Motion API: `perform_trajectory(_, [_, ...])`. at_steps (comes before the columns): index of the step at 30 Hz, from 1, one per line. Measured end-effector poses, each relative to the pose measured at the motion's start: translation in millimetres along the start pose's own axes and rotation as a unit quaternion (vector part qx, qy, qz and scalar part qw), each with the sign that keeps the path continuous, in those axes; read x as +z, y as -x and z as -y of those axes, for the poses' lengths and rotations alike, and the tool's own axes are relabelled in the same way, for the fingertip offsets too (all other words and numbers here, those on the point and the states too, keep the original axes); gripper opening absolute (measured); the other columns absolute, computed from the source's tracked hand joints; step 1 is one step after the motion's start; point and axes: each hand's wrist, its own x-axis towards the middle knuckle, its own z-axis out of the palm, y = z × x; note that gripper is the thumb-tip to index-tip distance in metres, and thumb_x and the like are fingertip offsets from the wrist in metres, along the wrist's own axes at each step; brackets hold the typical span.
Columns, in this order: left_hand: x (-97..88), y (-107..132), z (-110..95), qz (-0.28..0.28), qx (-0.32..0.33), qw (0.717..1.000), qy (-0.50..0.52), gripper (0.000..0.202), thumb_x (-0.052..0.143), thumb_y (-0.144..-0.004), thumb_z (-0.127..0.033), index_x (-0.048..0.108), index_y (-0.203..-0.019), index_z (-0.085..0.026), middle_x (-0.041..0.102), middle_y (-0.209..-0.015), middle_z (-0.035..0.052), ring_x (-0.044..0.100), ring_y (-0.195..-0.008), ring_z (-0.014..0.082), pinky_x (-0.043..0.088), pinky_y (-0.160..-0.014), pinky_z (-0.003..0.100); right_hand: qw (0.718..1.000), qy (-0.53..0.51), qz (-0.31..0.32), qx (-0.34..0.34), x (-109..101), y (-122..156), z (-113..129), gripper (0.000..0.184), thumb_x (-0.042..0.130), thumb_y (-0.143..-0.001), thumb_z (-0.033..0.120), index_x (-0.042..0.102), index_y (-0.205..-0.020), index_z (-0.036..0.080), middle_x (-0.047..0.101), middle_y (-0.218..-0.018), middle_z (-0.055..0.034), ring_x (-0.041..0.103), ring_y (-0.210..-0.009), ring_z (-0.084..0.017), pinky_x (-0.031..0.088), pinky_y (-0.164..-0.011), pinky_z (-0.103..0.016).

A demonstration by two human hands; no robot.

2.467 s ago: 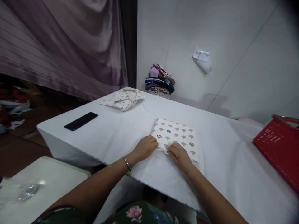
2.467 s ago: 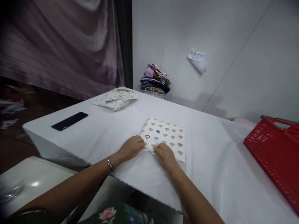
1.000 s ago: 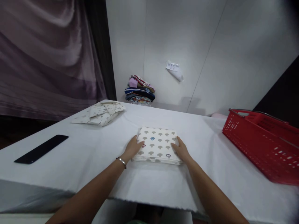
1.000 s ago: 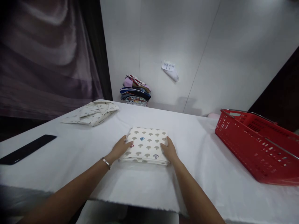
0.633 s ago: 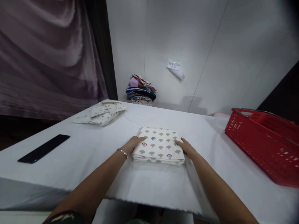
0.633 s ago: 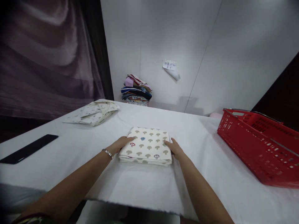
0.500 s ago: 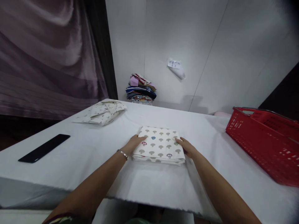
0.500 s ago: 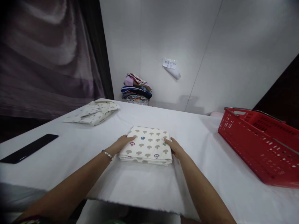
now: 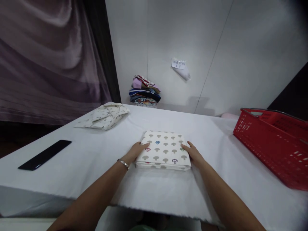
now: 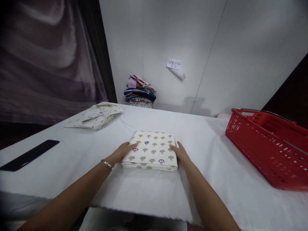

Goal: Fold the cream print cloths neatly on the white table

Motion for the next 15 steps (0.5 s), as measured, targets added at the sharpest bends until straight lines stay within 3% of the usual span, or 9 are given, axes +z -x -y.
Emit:
perform_trajectory(4, [-2.2,3.6,0.0,0.046,-0.008,0.999,0.014,0.049,0.072,-0.063,-0.041,0.059,-0.098,-0.010,0.065,-0.108,0.0180,0.065,-0.089,0.0266,0.053,-0.066,0.029,0.998,0.029,0.023,0.042,-8.0,1.5,-0.3,0.098,0.073,-0.069,0.042,0.014,-0.144,0.020,0.060,-0.117,-0.0176,0.065,-0.088,-0.025,0.054,-0.071,-0.038])
perform_trajectory(7, [0.7,3.0,2.6,0.032,0.015,0.999,0.008,0.042,0.071,-0.064,-0.035,0.059,-0.096,-0.010,0.068,-0.100,0.0154,0.066,-0.087,0.0256,0.053,-0.066,0.028,0.999,-0.001,0.036,0.037,-7.9,1.2,-1.7,0.099,0.075,-0.068,0.035,0.014,-0.144,0.018,0.061,-0.115,-0.0169,0.065,-0.088,-0.024,0.054,-0.075,-0.037])
perform_trajectory(11, [4.4,5.3,1.7,0.011,0.043,0.999,0.008,0.038,0.069,-0.065,-0.035,0.060,-0.094,-0.013,0.070,-0.093,0.0112,0.067,-0.083,0.0251,0.054,-0.070,0.031,0.998,-0.051,0.035,-0.028,-4.6,2.1,-3.2,0.093,0.073,-0.069,0.029,0.016,-0.143,0.019,0.064,-0.109,-0.0140,0.066,-0.087,-0.023,0.053,-0.078,-0.038])
perform_trajectory(15, [-0.9,2.0,-0.6,0.013,0.030,0.997,-0.063,0.035,0.069,-0.061,-0.044,0.062,-0.080,-0.017,0.072,-0.078,0.0053,0.067,-0.079,0.0274,0.054,-0.076,0.038,0.995,-0.089,0.041,0.023,-4.4,2.2,-3.3,0.098,0.073,-0.069,0.026,0.009,-0.142,0.015,0.060,-0.115,-0.0175,0.065,-0.088,-0.023,0.052,-0.078,-0.040])
